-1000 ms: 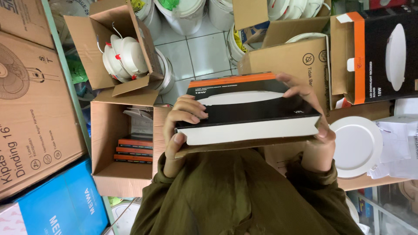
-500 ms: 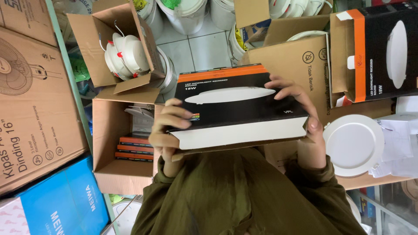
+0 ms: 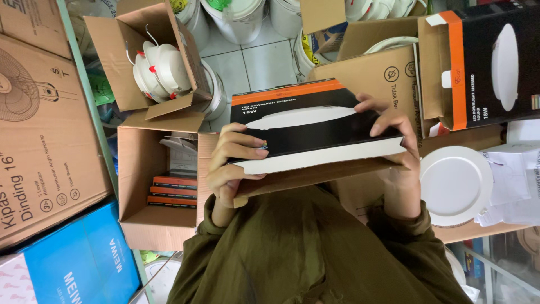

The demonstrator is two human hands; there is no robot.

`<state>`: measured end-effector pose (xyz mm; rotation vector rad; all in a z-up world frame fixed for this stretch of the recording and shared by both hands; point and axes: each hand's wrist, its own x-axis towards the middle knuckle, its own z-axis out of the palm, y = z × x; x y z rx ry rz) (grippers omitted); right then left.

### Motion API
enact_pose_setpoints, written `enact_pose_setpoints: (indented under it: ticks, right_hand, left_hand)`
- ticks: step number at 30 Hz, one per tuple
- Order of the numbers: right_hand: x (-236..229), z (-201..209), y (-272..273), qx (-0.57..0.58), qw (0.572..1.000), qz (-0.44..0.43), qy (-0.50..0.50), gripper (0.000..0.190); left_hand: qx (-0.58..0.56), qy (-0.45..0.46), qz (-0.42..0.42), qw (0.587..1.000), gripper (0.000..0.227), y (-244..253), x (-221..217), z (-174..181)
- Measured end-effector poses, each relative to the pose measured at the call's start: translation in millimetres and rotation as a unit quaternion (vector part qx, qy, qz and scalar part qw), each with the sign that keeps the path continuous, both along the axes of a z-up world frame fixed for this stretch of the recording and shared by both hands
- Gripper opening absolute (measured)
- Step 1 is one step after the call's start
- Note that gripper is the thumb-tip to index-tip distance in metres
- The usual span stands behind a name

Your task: The person handles and arranges boxes containing LED downlight units and other hardware items within a cardboard box. They pick up individual light fixtures and packaging boxes to reorder them.

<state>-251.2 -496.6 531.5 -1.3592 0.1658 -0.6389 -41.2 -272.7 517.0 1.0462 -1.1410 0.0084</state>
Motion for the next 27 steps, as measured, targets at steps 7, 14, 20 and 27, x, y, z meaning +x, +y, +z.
enact_pose_setpoints:
  ticks: [7, 14, 20, 27]
  right_hand:
    - [-4.4, -13.6, -6.1, -0.024, 0.997, -0.023, -0.065, 0.027]
    - [9.4, 3.3, 8.1, -0.171, 0.975, -0.113, -0.088, 0.063]
    - [1.3, -8.9, 7.8, -0.235, 0.955, -0.172, -0.048, 0.037]
    - [7.0, -16.0, 3.3, -0.22, 0.961, -0.115, -0.123, 0.023]
  left_hand:
    - [0.036, -0.002, 0.024, 0.999, 0.038, -1.6, -7.7, 8.0]
    - [-0.131, -0.018, 0.065, 0.989, 0.041, -25.3, -4.3, -28.0]
    - [-0.154, 0.055, 0.129, 0.978, 0.012, -32.8, -18.6, -36.2]
    - [-0.104, -0.038, 0.075, 0.991, 0.025, -22.8, 1.4, -31.6]
